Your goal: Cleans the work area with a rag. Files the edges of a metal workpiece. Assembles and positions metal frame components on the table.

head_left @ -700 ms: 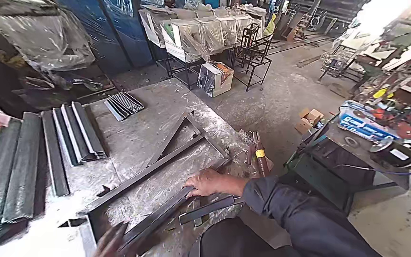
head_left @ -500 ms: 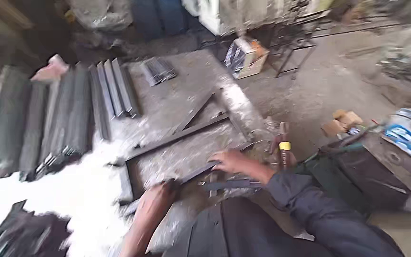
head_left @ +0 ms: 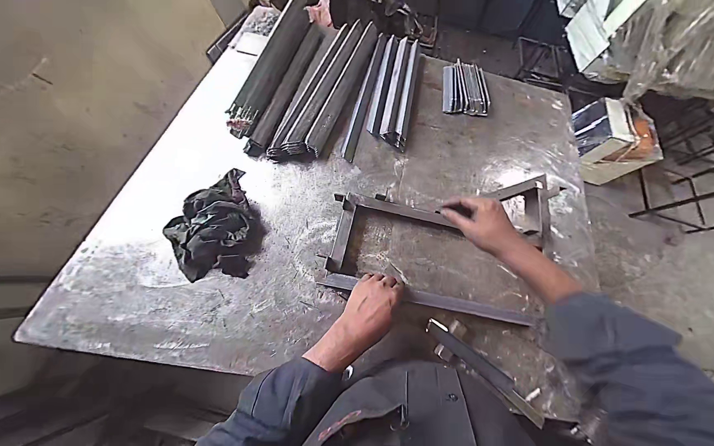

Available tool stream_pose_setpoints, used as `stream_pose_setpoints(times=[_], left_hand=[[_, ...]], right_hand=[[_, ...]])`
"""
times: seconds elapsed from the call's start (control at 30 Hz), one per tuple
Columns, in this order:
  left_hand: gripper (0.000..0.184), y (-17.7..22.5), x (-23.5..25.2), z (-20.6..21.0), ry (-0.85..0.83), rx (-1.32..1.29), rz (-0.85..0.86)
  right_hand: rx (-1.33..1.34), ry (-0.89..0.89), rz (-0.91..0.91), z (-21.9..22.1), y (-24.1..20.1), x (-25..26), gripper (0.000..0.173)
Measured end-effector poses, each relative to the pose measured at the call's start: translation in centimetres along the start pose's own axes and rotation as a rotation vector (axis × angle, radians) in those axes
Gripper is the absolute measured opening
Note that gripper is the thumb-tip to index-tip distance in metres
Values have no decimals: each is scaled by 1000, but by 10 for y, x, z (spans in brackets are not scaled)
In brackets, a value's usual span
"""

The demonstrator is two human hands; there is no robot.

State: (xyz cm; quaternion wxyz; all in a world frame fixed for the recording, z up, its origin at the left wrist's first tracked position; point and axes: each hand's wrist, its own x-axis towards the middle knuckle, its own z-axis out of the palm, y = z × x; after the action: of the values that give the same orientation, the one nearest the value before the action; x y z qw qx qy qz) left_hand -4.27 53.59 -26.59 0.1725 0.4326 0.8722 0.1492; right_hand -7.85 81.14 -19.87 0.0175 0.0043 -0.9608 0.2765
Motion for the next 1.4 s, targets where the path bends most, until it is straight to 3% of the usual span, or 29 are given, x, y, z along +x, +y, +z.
stream_pose_setpoints(times=[0.1, 0.27, 0.4, 0.53, 0.63, 0.7, 0.77, 0.87, 0.9, 1.0, 1.07, 1.17, 1.23, 1.3, 1.33, 1.4], left_hand=[[22, -7, -2, 8, 95, 11, 51], [21, -10, -2, 16, 212, 11, 88], [21, -13, -2, 20, 271, 9, 111], [22, -13, -2, 20, 276, 7, 120], [22, -15, -3, 20, 268, 13, 116], [21, -15, -3, 21, 270, 10, 119], [22, -15, -3, 20, 271, -56, 124], [49, -15, -3, -4, 312, -431, 74], [51, -14, -3, -16, 356, -593, 38], [50, -13, 13, -52, 465, -985, -81], [61, -10, 34, -77, 473, -1297, -119], [82, 0, 65, -95, 440, -1659, 6], [67, 15, 70, -93, 519, -1690, 188], [26, 39, 67, -83, 623, -1650, 295], [14, 54, 64, -78, 646, -1639, 320], [13, 84, 59, -74, 672, -1550, 342]], right_hand=[[8, -33, 96, 12, 3, 119, 25], [173, 49, 500, 55, 21, 266, 44], [178, 133, 615, 74, 31, 288, 56], [315, 166, 654, 77, 46, 289, 47], [369, 156, 705, 70, 41, 290, 54], [545, 103, 752, 57, 30, 278, 51], [810, 68, 736, 39, 20, 261, 27], [1191, 1, 527, 6, 9, 226, 5], [1241, -36, 456, -4, 5, 202, 7], [918, -151, 196, -23, 8, 111, 24], [606, -247, 70, -33, 14, 54, 36], [-24, -210, -137, -51, 19, -10, 38], [-299, -23, -247, -57, 23, -39, 30], [-404, 215, -165, -65, 25, -63, 40], [-386, 310, -66, -70, 23, -74, 50], [-158, 466, 110, -72, 19, -100, 45]])
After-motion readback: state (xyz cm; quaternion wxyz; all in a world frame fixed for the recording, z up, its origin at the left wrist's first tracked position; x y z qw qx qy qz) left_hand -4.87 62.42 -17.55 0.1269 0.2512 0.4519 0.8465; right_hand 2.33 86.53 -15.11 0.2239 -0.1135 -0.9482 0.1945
